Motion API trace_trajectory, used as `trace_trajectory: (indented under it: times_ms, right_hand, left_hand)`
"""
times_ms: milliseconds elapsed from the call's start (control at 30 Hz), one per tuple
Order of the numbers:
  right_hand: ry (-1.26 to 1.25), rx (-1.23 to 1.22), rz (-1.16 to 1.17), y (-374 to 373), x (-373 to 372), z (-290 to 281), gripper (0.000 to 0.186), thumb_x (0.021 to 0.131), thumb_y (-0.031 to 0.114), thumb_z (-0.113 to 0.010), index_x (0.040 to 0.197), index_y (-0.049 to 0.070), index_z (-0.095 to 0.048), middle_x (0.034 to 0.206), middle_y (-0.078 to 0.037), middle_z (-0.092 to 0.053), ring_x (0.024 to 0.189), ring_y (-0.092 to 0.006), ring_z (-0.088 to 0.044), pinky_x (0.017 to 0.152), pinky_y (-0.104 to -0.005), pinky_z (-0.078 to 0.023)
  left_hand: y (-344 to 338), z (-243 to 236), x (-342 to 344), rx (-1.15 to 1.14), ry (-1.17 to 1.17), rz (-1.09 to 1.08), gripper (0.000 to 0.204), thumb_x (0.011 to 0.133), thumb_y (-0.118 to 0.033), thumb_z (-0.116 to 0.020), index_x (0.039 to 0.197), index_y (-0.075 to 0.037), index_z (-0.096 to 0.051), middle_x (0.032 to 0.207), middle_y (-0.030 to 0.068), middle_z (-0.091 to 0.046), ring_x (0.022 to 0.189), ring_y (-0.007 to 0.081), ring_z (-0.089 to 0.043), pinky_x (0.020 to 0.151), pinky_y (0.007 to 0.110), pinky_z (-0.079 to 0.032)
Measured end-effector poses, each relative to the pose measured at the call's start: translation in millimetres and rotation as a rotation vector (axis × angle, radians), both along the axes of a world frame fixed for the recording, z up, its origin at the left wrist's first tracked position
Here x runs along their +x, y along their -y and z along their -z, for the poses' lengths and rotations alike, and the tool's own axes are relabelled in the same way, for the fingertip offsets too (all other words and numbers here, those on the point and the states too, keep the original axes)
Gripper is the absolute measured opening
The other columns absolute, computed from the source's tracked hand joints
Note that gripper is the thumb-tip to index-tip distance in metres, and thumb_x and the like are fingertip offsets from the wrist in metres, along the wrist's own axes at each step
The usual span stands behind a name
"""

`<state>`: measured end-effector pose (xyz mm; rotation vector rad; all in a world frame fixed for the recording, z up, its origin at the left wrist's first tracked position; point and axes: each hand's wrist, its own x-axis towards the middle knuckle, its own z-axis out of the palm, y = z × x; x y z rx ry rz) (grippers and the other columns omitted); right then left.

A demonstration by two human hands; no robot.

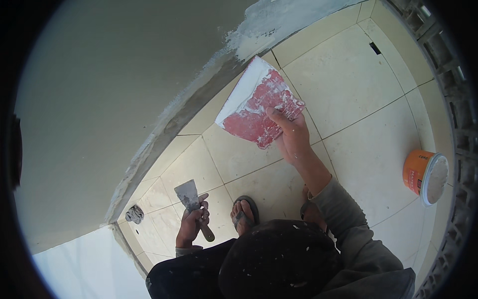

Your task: Applying and smoothing wall putty on a corner edge using spatulas.

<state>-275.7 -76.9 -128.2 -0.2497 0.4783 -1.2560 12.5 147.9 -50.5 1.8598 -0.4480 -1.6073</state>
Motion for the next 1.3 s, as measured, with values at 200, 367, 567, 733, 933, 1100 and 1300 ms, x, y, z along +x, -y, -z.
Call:
trace_trajectory:
  times_ms: [200,367,567,733,933,1100,1300]
  right_hand:
    - [-0.007,-0.153,-0.015,-3,-9,-9,0.045,0.098,0.002,-0.057,0.141,0.003,-0.043,0.133,-0.011,-0.058,0.126,-0.0231,-0.055,0.108,-0.0429,-0.044]
    - [0.008,-0.246,-0.037,0,-21,-12,0.048,0.098,0.002,-0.056,0.144,0.004,-0.04,0.137,-0.011,-0.055,0.128,-0.0245,-0.053,0.111,-0.0465,-0.042]
    - [0.017,-0.253,-0.061,-7,-24,-2,0.055,0.098,0.001,-0.055,0.148,0.005,-0.033,0.142,-0.012,-0.05,0.133,-0.027,-0.048,0.113,-0.0521,-0.039]
    - [-0.029,-0.303,-0.078,-8,-25,-1,0.057,0.096,0.0,-0.057,0.147,0.004,-0.033,0.141,-0.014,-0.05,0.133,-0.0284,-0.049,0.113,-0.052,-0.04]
    - [-0.152,-0.311,-0.145,-6,-21,-6,0.055,0.094,-0.003,-0.058,0.144,0.0,-0.037,0.137,-0.014,-0.053,0.128,-0.0257,-0.052,0.111,-0.0473,-0.041]
    - [-0.155,-0.278,-0.179,-13,-16,-9,0.051,0.093,-0.002,-0.06,0.141,-0.001,-0.041,0.133,-0.013,-0.056,0.125,-0.0237,-0.054,0.109,-0.0443,-0.042]
    - [-0.187,-0.278,-0.206,-12,-13,1,0.044,0.095,0.0,-0.06,0.136,-0.002,-0.047,0.128,-0.012,-0.06,0.121,-0.0229,-0.057,0.106,-0.0422,-0.044]
  left_hand:
    - [93,-38,-57,-0.061,-0.169,0.271,0.047,0.106,-0.025,-0.045,0.142,0.006,-0.045,0.084,0.0007,-0.052,0.058,0.0081,-0.046,0.055,0.023,-0.043]
    - [115,-37,-70,-0.097,-0.246,0.458,0.051,0.108,-0.037,-0.042,0.137,0.005,-0.052,0.069,-0.0042,-0.046,0.052,0.0043,-0.042,0.05,0.021,-0.039]
    - [122,-32,-74,-0.115,-0.324,0.388,0.049,0.109,-0.038,-0.041,0.128,0.004,-0.057,0.068,-0.0044,-0.043,0.051,0.0027,-0.037,0.046,0.02,-0.033]
    - [119,-29,-75,-0.109,-0.341,0.333,0.047,0.108,-0.037,-0.042,0.127,0.004,-0.057,0.068,-0.0043,-0.043,0.05,0.0024,-0.035,0.045,0.02,-0.031]
    - [118,-24,-78,-0.123,-0.39,0.285,0.045,0.108,-0.036,-0.043,0.125,0.004,-0.058,0.067,-0.0031,-0.043,0.05,0.0029,-0.034,0.044,0.02,-0.03]
    - [120,-24,-86,-0.135,-0.391,0.292,0.045,0.108,-0.036,-0.043,0.125,0.004,-0.057,0.066,-0.0027,-0.042,0.049,0.003,-0.034,0.043,0.02,-0.03]
    - [115,-15,-89,-0.131,-0.421,0.247,0.045,0.108,-0.036,-0.042,0.125,0.003,-0.057,0.066,-0.003,-0.042,0.048,0.0029,-0.034,0.043,0.02,-0.031]
